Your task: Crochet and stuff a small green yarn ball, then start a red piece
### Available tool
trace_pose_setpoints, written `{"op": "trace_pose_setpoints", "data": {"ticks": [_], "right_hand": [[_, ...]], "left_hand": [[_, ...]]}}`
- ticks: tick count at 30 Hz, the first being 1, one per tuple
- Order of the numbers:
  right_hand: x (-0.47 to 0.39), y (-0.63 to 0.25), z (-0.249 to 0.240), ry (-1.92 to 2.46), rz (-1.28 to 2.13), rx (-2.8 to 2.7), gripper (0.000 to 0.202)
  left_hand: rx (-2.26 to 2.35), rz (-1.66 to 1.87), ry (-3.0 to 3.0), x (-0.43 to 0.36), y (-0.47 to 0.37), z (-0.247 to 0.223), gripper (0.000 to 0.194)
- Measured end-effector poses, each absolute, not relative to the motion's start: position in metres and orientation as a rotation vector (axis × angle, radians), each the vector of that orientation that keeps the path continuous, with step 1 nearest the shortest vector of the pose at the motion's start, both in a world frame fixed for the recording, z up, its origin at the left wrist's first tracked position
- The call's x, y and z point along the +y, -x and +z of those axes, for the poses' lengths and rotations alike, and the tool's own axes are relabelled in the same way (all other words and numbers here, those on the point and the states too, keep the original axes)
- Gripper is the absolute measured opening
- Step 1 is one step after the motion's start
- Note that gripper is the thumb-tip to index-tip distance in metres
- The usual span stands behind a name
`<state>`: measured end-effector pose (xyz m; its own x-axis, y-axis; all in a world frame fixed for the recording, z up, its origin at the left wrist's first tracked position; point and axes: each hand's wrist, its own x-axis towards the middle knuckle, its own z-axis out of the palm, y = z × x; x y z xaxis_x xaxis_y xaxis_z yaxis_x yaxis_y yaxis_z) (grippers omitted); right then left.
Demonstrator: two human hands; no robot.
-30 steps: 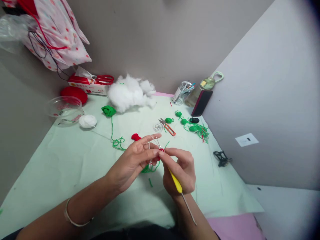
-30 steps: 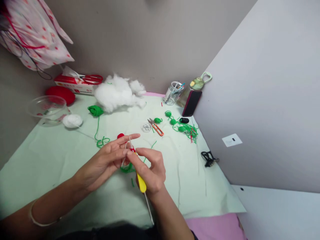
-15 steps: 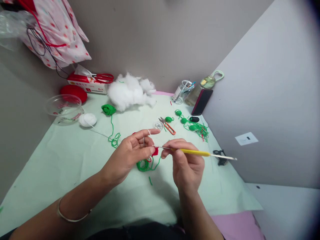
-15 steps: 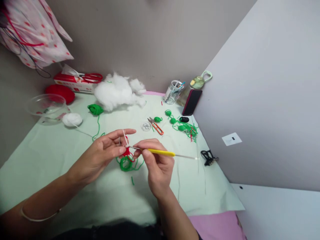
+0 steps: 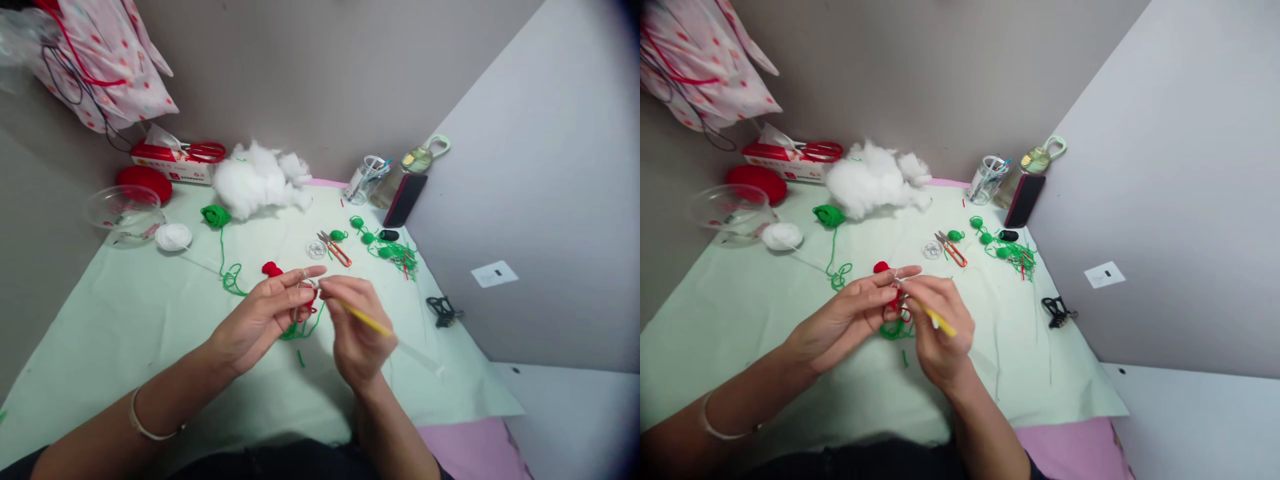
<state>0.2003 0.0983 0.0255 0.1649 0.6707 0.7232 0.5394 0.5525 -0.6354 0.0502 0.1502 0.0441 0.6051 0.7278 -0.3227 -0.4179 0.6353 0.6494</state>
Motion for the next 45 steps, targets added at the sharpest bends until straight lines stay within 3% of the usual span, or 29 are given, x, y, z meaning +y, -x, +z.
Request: {"op": "trace_pose_setpoints", "data": {"ticks": [5,12,21,27,38,43,45], "right_hand": [[0.105,-0.208,0.033,0.941,0.577,-1.188,0.016],[0.106,-0.203,0.027,0.951,0.663,-1.182,0.016],[0.112,-0.209,0.03,0.891,0.843,-1.074,0.013],[0.102,-0.208,0.033,0.981,0.689,-1.181,0.015],[0.093,-0.205,0.025,0.973,0.095,-1.621,0.032],[0.092,-0.199,0.017,1.131,-0.317,-1.718,0.036],[0.092,-0.198,0.019,1.125,-0.222,-1.665,0.034]], "left_hand": [[0.644,0.742,-0.664,0.155,-0.046,0.047,0.031],[0.666,0.833,-0.799,0.148,-0.049,0.047,0.044],[0.675,0.805,-0.894,0.149,-0.046,0.047,0.031],[0.704,0.851,-0.97,0.148,-0.044,0.045,0.027],[0.837,1.024,-1.102,0.141,-0.048,0.048,0.027],[0.718,0.903,-0.851,0.141,-0.052,0.045,0.048],[0.659,0.774,-0.72,0.145,-0.051,0.044,0.048]]}}
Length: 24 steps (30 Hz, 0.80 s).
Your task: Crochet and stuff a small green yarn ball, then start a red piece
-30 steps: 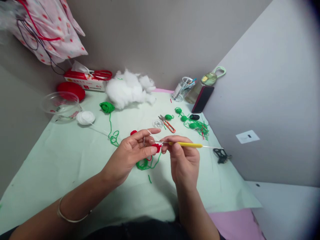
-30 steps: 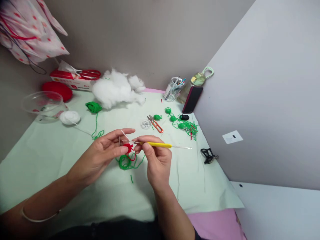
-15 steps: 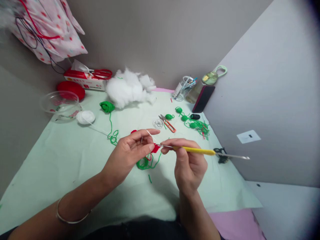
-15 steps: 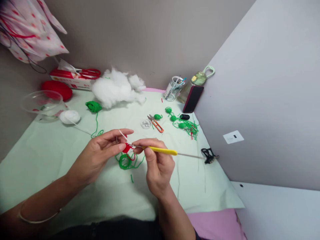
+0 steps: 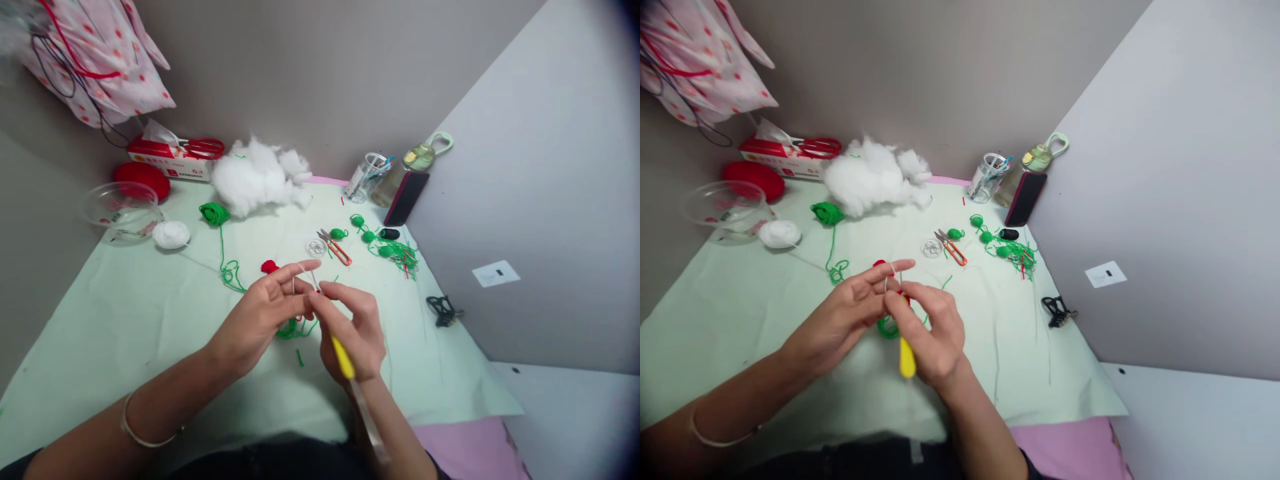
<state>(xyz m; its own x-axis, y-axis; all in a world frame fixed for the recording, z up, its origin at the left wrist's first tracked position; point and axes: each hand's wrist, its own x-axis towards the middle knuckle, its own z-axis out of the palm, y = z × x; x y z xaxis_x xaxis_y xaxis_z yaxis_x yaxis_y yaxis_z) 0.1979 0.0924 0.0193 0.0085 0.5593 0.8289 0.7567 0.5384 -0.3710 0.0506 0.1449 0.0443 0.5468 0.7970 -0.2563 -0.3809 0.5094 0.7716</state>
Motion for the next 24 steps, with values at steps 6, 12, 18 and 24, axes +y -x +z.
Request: {"op": "trace_pose_setpoints", "data": {"ticks": [6,12,18,24], "right_hand": [[0.101,-0.202,0.035,0.988,0.397,-1.266,0.021],[0.1,-0.195,0.027,1.054,0.254,-1.45,0.028],[0.094,-0.198,0.023,1.107,-0.069,-1.623,0.037],[0.1,-0.203,0.033,0.975,0.5,-1.221,0.019]], "left_hand": [[0.632,0.778,-0.68,0.152,-0.046,0.045,0.038],[0.661,0.843,-0.789,0.145,-0.051,0.04,0.044],[0.633,0.717,-0.569,0.148,-0.051,0.04,0.04],[0.649,0.767,-0.653,0.152,-0.048,0.042,0.027]]}}
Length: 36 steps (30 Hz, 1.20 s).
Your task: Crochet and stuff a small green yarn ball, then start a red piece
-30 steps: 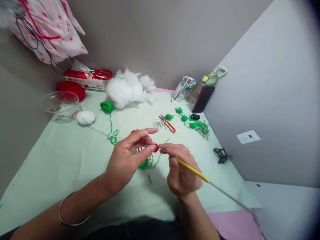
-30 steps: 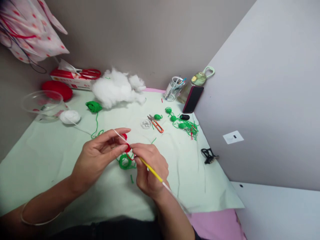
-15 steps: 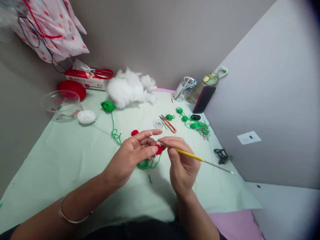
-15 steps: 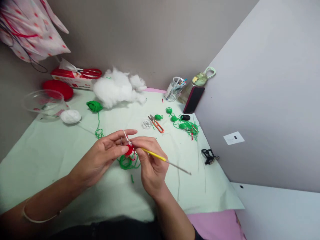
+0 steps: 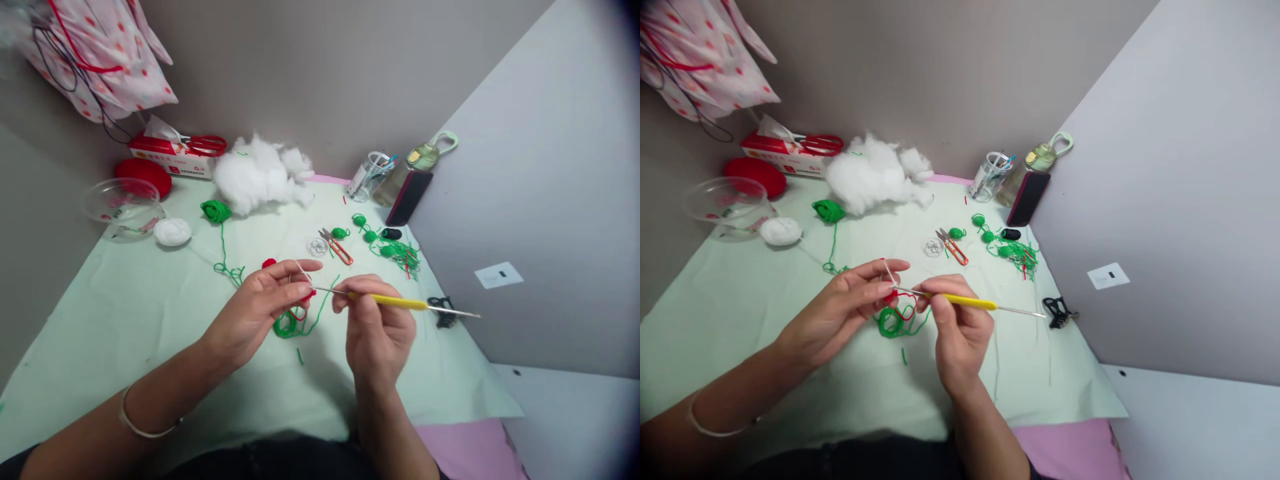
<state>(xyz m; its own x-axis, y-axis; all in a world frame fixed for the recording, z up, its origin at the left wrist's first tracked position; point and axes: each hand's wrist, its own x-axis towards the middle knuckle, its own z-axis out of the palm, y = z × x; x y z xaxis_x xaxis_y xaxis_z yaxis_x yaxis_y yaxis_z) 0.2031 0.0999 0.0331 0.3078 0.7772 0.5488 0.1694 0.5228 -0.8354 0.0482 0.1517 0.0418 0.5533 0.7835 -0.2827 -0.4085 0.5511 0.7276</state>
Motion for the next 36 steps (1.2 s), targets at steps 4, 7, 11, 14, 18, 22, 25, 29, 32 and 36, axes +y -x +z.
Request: {"op": "trace_pose_setpoints", "data": {"ticks": [4,7,11,14,18,22,25,29,32,36], "right_hand": [[0.103,-0.202,0.029,0.98,0.589,-1.243,0.017],[0.104,-0.203,0.026,0.967,0.708,-1.13,0.015],[0.107,-0.207,0.028,0.858,0.898,-0.999,0.013],[0.107,-0.208,0.031,0.812,0.937,-0.984,0.015],[0.1,-0.207,0.033,0.887,0.8,-1.075,0.017],[0.092,-0.206,0.033,1.002,0.496,-1.267,0.023],[0.091,-0.205,0.031,1.012,0.321,-1.43,0.029],[0.091,-0.203,0.021,0.987,0.015,-1.644,0.031],[0.091,-0.198,0.014,1.096,-0.24,-1.705,0.037],[0.091,-0.197,0.016,1.126,-0.16,-1.621,0.038]], "left_hand": [[0.63,0.801,-0.785,0.147,-0.049,0.041,0.036],[0.653,0.819,-0.834,0.145,-0.048,0.041,0.041],[0.652,0.801,-0.893,0.146,-0.045,0.041,0.035],[0.657,0.796,-0.934,0.147,-0.045,0.042,0.029],[0.675,0.818,-0.954,0.147,-0.045,0.043,0.026],[0.683,0.867,-0.993,0.147,-0.044,0.042,0.026],[0.71,0.912,-1.03,0.145,-0.045,0.041,0.026],[0.726,0.958,-0.995,0.141,-0.049,0.042,0.032],[0.686,0.938,-0.873,0.139,-0.052,0.042,0.041],[0.612,0.73,-0.598,0.142,-0.052,0.042,0.039]]}}
